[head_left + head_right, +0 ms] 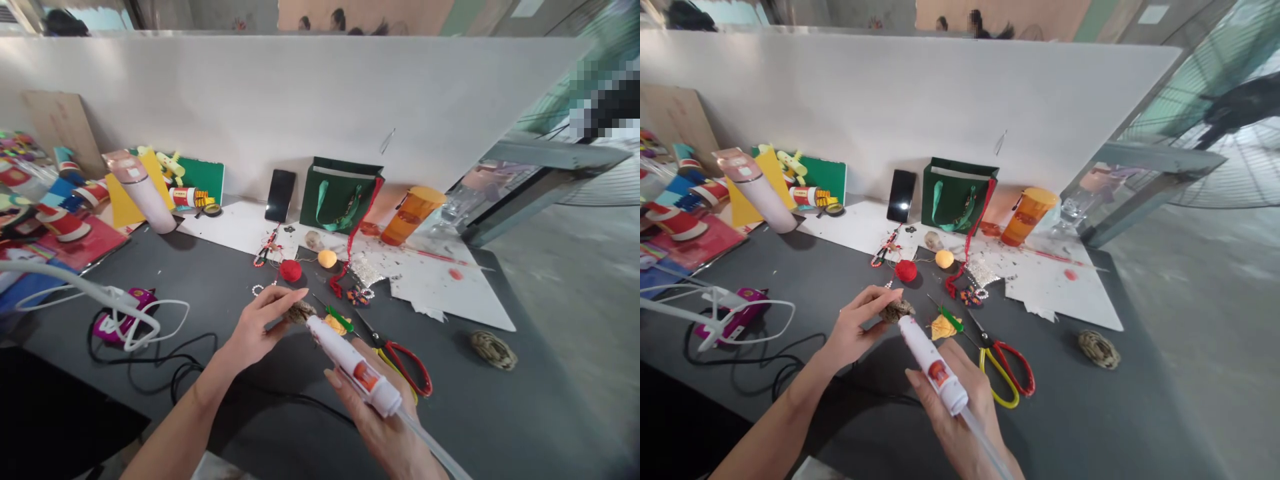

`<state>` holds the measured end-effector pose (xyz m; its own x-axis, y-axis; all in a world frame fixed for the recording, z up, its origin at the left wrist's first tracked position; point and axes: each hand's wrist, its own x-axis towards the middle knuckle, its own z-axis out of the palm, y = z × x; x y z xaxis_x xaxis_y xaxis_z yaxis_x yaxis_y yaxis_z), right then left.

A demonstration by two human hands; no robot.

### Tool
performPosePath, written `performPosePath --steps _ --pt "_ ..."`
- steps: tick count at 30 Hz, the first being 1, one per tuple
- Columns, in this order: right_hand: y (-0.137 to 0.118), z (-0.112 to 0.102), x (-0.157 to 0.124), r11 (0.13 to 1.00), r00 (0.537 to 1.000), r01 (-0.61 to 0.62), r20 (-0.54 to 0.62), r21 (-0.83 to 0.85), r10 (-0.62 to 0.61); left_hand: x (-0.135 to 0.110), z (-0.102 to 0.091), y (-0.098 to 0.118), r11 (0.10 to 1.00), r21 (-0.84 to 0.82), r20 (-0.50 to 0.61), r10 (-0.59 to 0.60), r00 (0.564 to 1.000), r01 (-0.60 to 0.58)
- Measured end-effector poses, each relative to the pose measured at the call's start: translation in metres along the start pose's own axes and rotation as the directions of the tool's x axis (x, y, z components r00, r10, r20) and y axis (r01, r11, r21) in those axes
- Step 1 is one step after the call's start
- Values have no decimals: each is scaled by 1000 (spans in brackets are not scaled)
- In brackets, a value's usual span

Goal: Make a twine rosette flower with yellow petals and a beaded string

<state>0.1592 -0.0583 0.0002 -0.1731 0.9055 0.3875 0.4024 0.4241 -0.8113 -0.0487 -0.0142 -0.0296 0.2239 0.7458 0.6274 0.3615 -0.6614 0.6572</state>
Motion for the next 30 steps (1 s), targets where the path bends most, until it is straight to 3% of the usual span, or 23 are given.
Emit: performPosePath --steps 8,16,30 --pt "4 -2 -2 999 999 -31 35 -38 32 -1 0 -2 1000 -5 3 -2 1000 2" --pt "7 -10 0 995 991 -52 117 -90 62 -1 0 -3 992 -74 -27 -104 994 102" --pt "8 -19 -1 990 990 -137 39 23 136 1 -1 1 868 -381 -14 -348 937 317"
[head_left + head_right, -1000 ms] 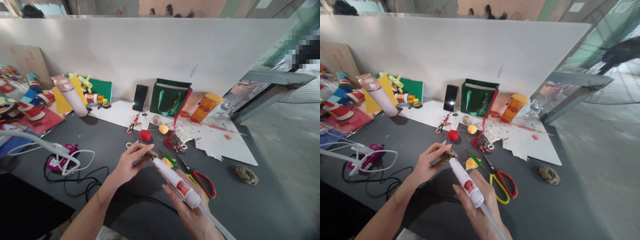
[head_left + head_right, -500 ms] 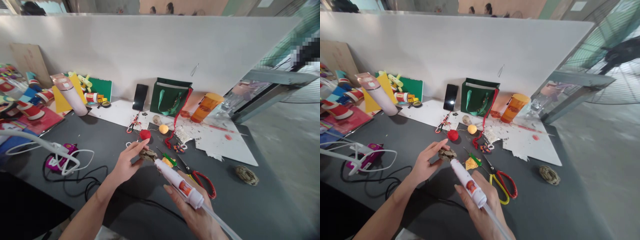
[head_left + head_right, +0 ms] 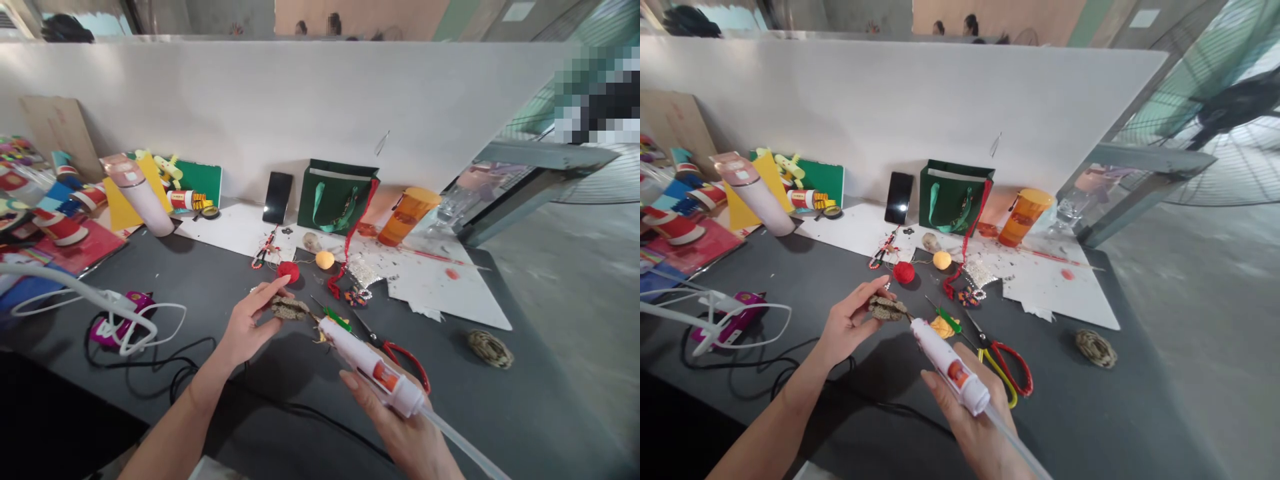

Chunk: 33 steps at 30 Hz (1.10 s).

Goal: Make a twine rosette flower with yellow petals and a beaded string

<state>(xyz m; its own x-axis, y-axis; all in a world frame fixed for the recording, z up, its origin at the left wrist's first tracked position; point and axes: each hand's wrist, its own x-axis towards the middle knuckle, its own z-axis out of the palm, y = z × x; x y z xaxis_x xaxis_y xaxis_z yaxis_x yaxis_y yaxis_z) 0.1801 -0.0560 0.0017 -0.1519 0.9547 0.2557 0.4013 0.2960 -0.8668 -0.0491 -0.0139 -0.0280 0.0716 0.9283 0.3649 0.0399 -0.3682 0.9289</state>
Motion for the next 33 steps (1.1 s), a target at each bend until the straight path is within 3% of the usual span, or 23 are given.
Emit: performPosePath --steps 4,9,16,24,29,33 --pt "0 -3 -2 995 1000 -17 17 103 15 0 2 -2 993 -102 -14 -53 998 51" --pt "3 -4 -2 981 992 -26 126 194 1 1 1 -5 965 -222 -21 -147 989 138" --pt "12 6 -2 966 985 -82 170 245 40 -1 8 -5 885 -334 106 -308 946 325" --pt "8 7 -2 964 979 -163 155 211 131 -1 7 -1 933 -245 98 -247 964 264" --pt "10 -4 -6 980 981 -115 176 165 85 1 5 -4 893 -351 17 -295 955 282" --pt "8 -8 -12 995 972 89 215 52 -98 4 5 -4 811 -477 -27 -400 916 340"
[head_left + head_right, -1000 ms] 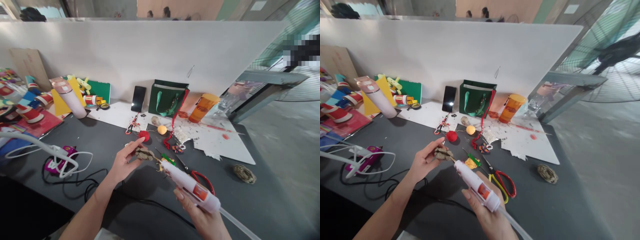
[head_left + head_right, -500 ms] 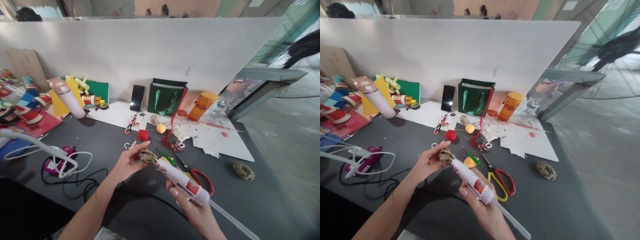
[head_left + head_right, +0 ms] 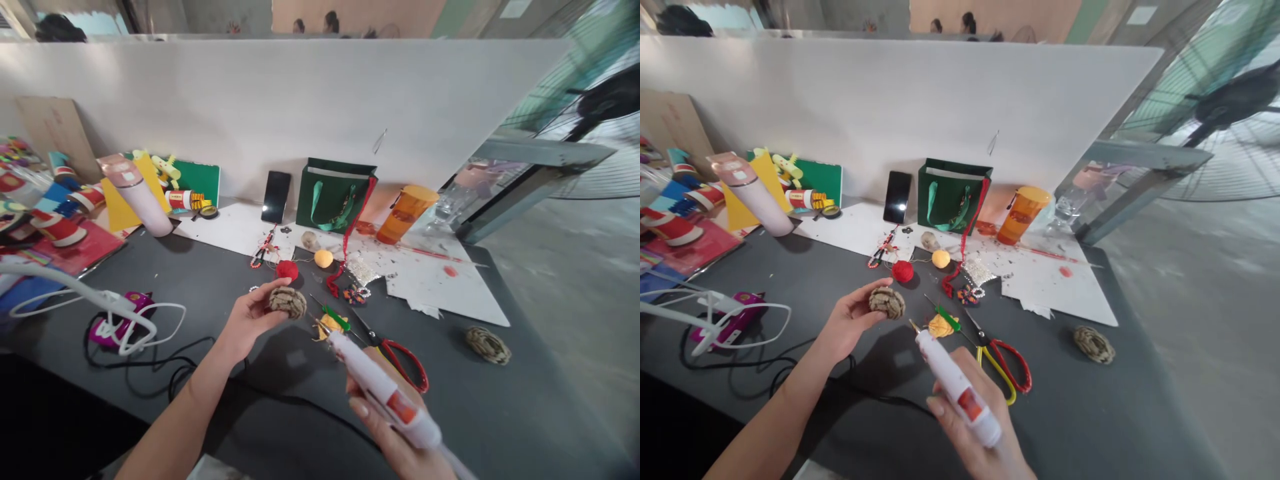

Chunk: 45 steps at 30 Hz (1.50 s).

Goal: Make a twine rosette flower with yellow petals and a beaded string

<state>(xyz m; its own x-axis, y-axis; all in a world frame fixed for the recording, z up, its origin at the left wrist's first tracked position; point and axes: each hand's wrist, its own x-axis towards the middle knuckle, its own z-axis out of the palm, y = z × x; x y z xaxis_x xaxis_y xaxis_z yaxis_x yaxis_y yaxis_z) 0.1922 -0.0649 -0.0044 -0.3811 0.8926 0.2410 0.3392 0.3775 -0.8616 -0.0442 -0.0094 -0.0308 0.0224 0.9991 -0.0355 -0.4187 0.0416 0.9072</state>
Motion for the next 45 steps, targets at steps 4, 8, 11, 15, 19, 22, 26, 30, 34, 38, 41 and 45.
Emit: performPosePath --steps 4,8,11,15,19,22,26,30,34,38,41,45 --pt "4 17 -5 954 977 164 175 -251 -122 2 -1 2 994 -113 -52 -11 999 5" --pt "16 43 -5 835 959 253 242 -488 -149 4 -3 2 977 -212 -45 -4 999 -5" --pt "20 57 0 793 945 249 320 -556 -71 5 -4 2 969 -247 -29 -35 999 27" --pt "21 66 3 789 924 187 378 -586 62 5 -2 4 957 -285 2 -50 999 49" --pt "20 58 4 850 913 117 392 -514 112 3 1 4 952 -296 10 -74 997 74" --pt "19 42 13 930 962 65 271 -361 38 1 5 1 966 -241 18 -89 996 90" --pt "14 29 35 985 988 -15 -153 -170 -11 -4 12 -4 989 -119 54 -76 996 82" --pt "10 35 47 999 970 52 -238 -8 -53 -5 18 -9 996 -55 73 -63 995 67" --pt "11 43 48 998 952 43 -305 42 -28 -5 20 -13 994 -11 78 -109 991 110" --pt "14 43 48 994 947 7 -320 113 29 -6 21 -13 989 39 82 -143 986 140" --pt "17 43 48 991 943 -4 -330 134 49 -6 21 -10 989 67 96 -135 986 129" --pt "18 44 49 986 936 -22 -344 166 79 -6 22 -9 988 120 71 -108 992 99"
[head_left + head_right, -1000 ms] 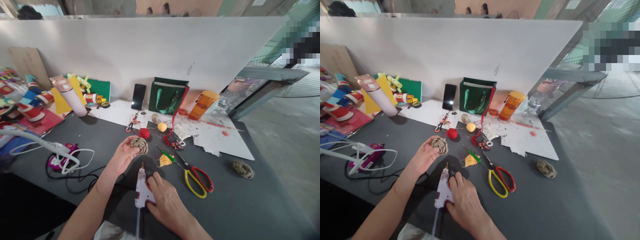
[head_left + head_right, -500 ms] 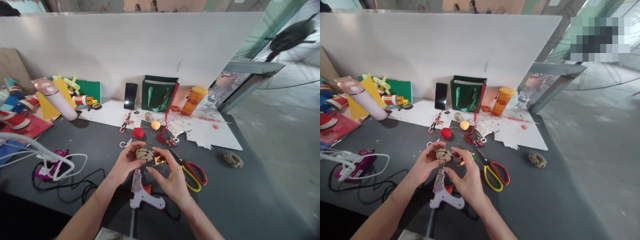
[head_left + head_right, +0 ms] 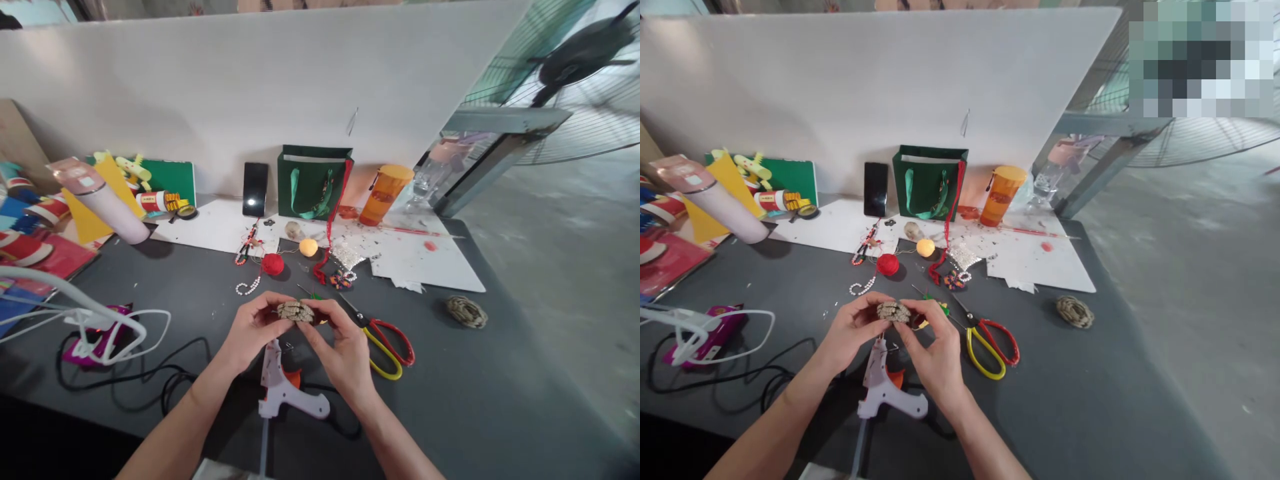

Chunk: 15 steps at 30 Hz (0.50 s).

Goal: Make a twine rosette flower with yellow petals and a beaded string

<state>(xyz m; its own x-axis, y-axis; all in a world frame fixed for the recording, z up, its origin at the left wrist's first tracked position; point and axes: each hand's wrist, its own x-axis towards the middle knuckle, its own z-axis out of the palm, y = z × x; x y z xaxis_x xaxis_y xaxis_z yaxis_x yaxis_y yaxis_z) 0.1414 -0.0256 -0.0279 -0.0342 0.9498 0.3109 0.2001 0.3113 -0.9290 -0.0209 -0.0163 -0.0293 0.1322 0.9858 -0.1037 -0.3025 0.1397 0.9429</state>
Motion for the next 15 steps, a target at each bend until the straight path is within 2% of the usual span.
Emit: performPosePath --steps 6,9,13,15 --pt "6 3 -2 998 999 -39 -34 54 41 0 1 -4 1000 1 15 19 1000 -19" --pt "10 5 -5 996 997 -53 -56 75 57 -1 1 -4 991 117 11 65 998 -66" --pt "13 6 -7 992 995 85 -42 -95 -89 -3 2 -2 909 360 25 213 977 -207" --pt "13 7 -8 980 990 125 -42 -152 -132 -4 3 -1 878 412 22 258 966 -244"
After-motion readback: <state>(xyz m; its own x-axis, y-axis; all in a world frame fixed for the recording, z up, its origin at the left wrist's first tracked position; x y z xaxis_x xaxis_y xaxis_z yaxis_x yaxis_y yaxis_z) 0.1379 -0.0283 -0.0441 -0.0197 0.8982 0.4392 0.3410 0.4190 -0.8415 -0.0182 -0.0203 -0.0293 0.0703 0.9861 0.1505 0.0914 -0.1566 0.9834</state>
